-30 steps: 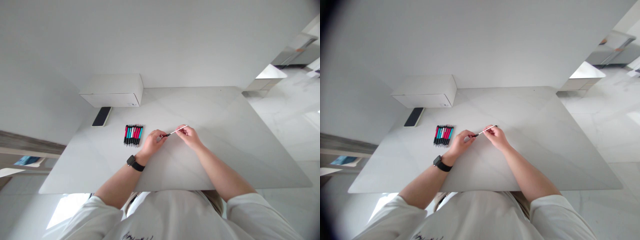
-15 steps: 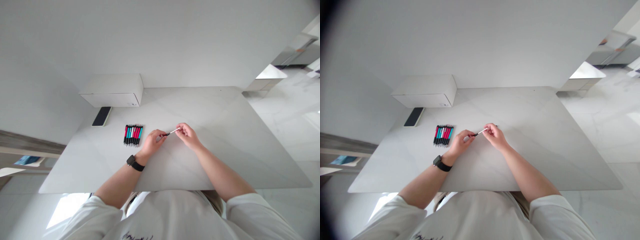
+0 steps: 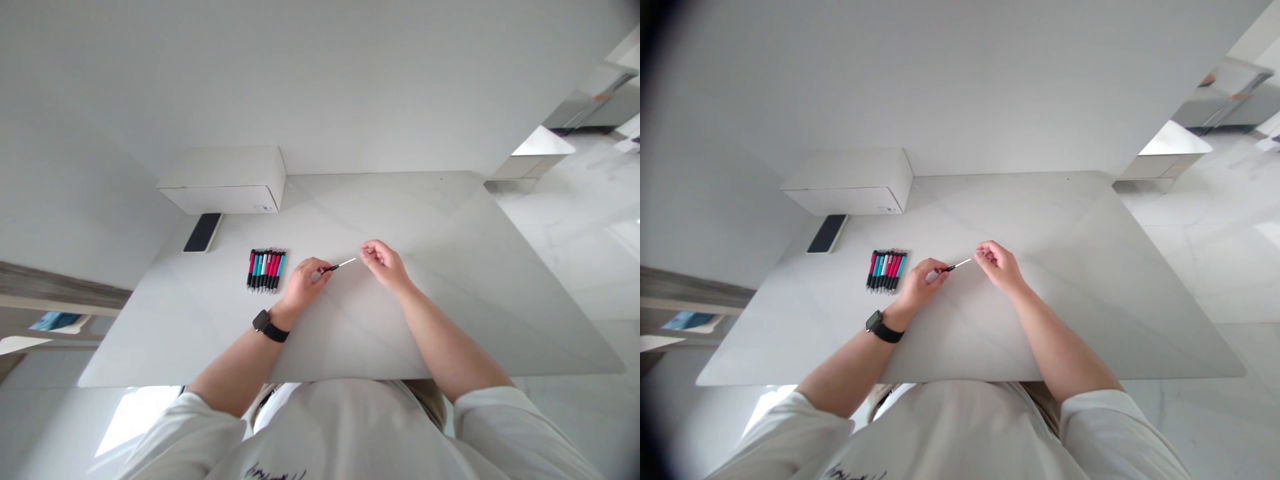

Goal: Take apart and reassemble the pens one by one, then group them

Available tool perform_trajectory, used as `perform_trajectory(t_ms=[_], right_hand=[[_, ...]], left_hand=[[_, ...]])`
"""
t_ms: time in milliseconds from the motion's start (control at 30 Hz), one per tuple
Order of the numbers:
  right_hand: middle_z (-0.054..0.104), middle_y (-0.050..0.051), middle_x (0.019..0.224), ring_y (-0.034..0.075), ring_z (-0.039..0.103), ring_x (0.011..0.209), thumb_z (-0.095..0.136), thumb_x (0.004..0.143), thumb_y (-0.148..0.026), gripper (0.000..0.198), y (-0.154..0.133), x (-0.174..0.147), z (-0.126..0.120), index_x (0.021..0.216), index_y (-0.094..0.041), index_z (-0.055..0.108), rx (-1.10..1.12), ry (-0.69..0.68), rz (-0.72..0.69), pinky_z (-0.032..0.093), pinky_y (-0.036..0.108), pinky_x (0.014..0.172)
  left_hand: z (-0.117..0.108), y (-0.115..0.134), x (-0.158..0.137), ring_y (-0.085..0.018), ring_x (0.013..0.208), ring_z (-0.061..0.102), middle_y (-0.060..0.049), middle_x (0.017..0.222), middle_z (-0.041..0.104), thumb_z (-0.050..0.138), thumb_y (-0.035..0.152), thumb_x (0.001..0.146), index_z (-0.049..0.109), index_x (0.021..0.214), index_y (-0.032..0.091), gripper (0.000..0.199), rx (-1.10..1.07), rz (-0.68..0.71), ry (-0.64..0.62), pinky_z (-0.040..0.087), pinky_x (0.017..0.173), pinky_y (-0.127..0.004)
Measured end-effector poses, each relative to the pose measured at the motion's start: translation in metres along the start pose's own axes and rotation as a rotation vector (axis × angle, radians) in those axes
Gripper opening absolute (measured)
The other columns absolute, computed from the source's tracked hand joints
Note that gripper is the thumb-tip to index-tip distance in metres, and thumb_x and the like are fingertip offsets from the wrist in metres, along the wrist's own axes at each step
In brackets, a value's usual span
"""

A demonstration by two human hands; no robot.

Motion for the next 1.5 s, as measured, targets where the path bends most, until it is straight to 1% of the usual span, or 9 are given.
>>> perform_trajectory(t_ms=[133, 200, 400, 667, 833, 1000, 1233, 1400, 1500], right_hand=[[0.075, 0.006, 0.104, 0.021, 0.069, 0.088, 0.059, 0.096, -0.053, 0.033, 0.014, 0.011, -0.04, 0.113, -0.026, 0.069, -0.182, 0.18, 0.037, 0.053, 0.033, 0.08], [0.076, 0.005, 0.1, 0.02, 0.068, 0.084, 0.063, 0.094, -0.048, 0.026, 0.022, 0.014, -0.049, 0.107, -0.026, 0.071, -0.332, 0.143, 0.066, 0.051, 0.033, 0.078], [0.075, 0.002, 0.085, 0.019, 0.064, 0.074, 0.073, 0.087, -0.049, 0.023, 0.038, 0.01, -0.04, 0.084, -0.027, 0.071, -0.634, -0.088, 0.106, 0.042, 0.03, 0.063], [0.074, 0.007, 0.085, 0.022, 0.064, 0.073, 0.077, 0.083, -0.038, 0.016, 0.048, 0.005, -0.033, 0.077, -0.025, 0.068, -0.847, -0.059, 0.15, 0.038, 0.033, 0.061], [0.074, 0.007, 0.095, 0.023, 0.066, 0.083, 0.066, 0.091, -0.03, 0.007, 0.023, 0.007, -0.035, 0.092, -0.026, 0.071, -0.751, -0.006, 0.024, 0.045, 0.033, 0.072], [0.073, 0.004, 0.097, 0.021, 0.066, 0.086, 0.063, 0.097, -0.03, 0.009, -0.012, -0.004, -0.003, 0.102, -0.028, 0.07, -0.534, -0.117, -0.18, 0.048, 0.033, 0.081], [0.073, 0.005, 0.098, 0.022, 0.066, 0.092, 0.061, 0.099, -0.036, 0.013, -0.03, -0.02, 0.036, 0.104, -0.03, 0.072, -0.372, -0.234, -0.253, 0.05, 0.035, 0.09], [0.074, 0.007, 0.109, 0.023, 0.068, 0.097, 0.055, 0.103, -0.044, 0.025, -0.02, -0.009, 0.012, 0.117, -0.029, 0.07, -0.255, -0.066, -0.173, 0.053, 0.034, 0.084], [0.074, 0.007, 0.107, 0.022, 0.069, 0.091, 0.054, 0.103, -0.038, 0.022, 0.001, 0.001, -0.007, 0.112, -0.027, 0.071, -0.369, 0.035, -0.092, 0.053, 0.035, 0.084]], left_hand=[[0.002, 0.0, 0.0, -0.023, 0.095, 0.067, -0.006, 0.098, 0.074, 0.066, 0.029, 0.097, 0.075, 0.107, 0.025, 0.014, 0.082, 0.042, -0.027, 0.053, 0.092, -0.041], [0.007, 0.001, 0.0, -0.024, 0.096, 0.067, -0.006, 0.098, 0.074, 0.068, 0.026, 0.095, 0.076, 0.104, 0.026, 0.011, 0.136, 0.068, -0.074, 0.05, 0.095, -0.043], [0.02, 0.005, -0.005, -0.024, 0.1, 0.067, -0.004, 0.102, 0.075, 0.071, 0.027, 0.093, 0.078, 0.103, 0.03, 0.013, 0.222, 0.138, -0.19, 0.045, 0.102, -0.045], [0.023, 0.01, -0.008, -0.025, 0.101, 0.067, -0.006, 0.107, 0.075, 0.07, 0.037, 0.095, 0.077, 0.109, 0.031, 0.017, 0.215, 0.186, -0.24, 0.044, 0.103, -0.046], [0.012, 0.006, -0.005, -0.027, 0.108, 0.066, -0.008, 0.112, 0.073, 0.064, 0.034, 0.098, 0.071, 0.122, 0.028, 0.025, 0.218, 0.139, -0.112, 0.045, 0.104, -0.047], [0.002, 0.007, -0.004, -0.03, 0.122, 0.061, -0.01, 0.126, 0.069, 0.067, 0.033, 0.097, 0.064, 0.135, 0.029, 0.039, 0.251, 0.113, 0.01, 0.044, 0.108, -0.047], [0.008, 0.008, -0.003, -0.027, 0.107, 0.067, -0.008, 0.108, 0.075, 0.067, 0.035, 0.098, 0.075, 0.112, 0.029, 0.017, 0.212, 0.12, -0.048, 0.046, 0.103, -0.047], [0.0, -0.005, -0.002, -0.026, 0.105, 0.07, -0.006, 0.106, 0.077, 0.067, 0.038, 0.098, 0.074, 0.11, 0.026, 0.018, 0.054, -0.009, 0.048, 0.052, 0.099, -0.045], [-0.005, -0.018, -0.003, -0.024, 0.106, 0.071, -0.006, 0.11, 0.078, 0.068, 0.042, 0.097, 0.072, 0.109, 0.025, 0.021, -0.084, -0.142, 0.11, 0.054, 0.099, -0.042]])
Point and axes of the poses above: each hand's wrist, its own x-axis towards the middle knuckle, its own z-axis out of the palm, y = z × x, the point moved 7 cm from there along x, towards the middle knuckle
